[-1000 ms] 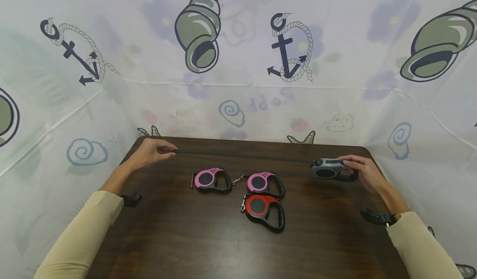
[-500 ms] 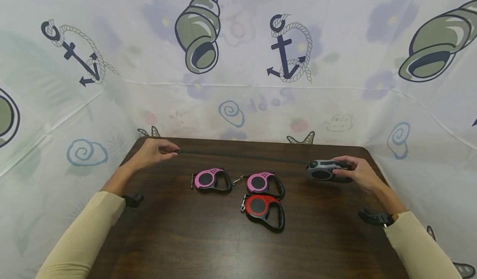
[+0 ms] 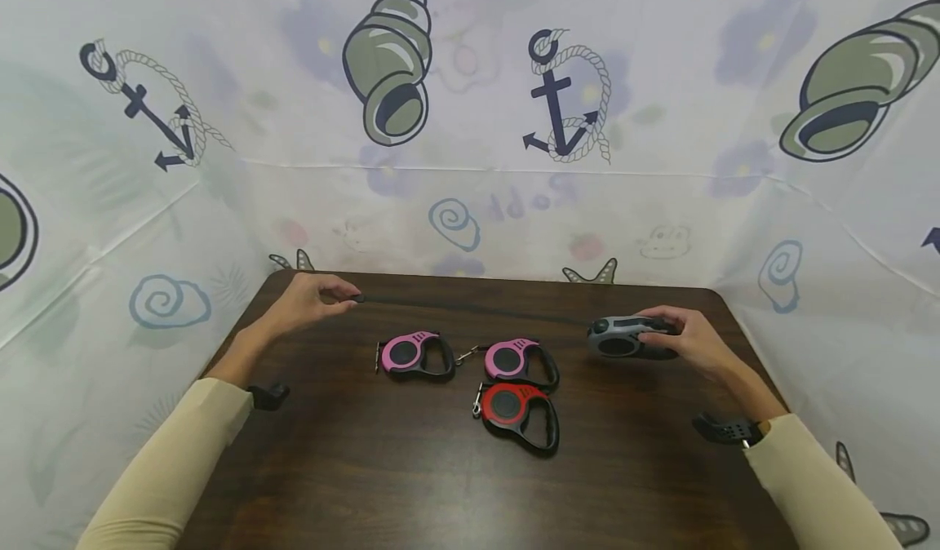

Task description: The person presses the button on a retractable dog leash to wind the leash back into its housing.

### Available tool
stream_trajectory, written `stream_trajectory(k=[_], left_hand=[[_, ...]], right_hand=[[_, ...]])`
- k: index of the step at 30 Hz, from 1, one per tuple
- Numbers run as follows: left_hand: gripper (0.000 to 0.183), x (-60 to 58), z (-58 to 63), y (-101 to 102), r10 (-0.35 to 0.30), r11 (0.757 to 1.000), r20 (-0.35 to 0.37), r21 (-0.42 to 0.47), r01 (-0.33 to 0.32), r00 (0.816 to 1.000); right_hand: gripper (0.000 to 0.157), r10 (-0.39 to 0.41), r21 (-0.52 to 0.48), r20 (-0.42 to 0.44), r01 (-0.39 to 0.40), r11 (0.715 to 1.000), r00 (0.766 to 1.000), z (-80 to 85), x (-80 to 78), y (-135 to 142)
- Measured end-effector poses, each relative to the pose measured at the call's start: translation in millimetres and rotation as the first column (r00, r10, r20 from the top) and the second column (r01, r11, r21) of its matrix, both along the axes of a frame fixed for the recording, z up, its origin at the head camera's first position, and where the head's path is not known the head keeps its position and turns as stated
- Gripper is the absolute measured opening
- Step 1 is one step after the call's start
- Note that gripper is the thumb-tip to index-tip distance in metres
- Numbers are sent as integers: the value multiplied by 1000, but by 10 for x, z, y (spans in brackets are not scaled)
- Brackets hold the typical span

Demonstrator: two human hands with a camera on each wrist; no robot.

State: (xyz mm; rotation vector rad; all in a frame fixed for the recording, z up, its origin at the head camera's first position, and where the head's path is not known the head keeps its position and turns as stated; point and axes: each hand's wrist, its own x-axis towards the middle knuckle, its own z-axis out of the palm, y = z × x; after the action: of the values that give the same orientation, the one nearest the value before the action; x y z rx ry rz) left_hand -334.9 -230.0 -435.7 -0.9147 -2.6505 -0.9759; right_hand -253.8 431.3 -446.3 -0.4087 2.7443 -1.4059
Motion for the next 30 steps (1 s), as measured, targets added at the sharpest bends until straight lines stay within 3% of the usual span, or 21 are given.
stream_trajectory(k=[22,30], left_hand=[[18,42,-47,127,-20,1000,13,24,20,1000],[17,61,-49,183,-36,999,0,41,36,999]], right_hand=[[40,15,7,2,-15,1000,1000,25,-5,-240],[38,57,-11,1,-57,998,998,72,-37,-381]])
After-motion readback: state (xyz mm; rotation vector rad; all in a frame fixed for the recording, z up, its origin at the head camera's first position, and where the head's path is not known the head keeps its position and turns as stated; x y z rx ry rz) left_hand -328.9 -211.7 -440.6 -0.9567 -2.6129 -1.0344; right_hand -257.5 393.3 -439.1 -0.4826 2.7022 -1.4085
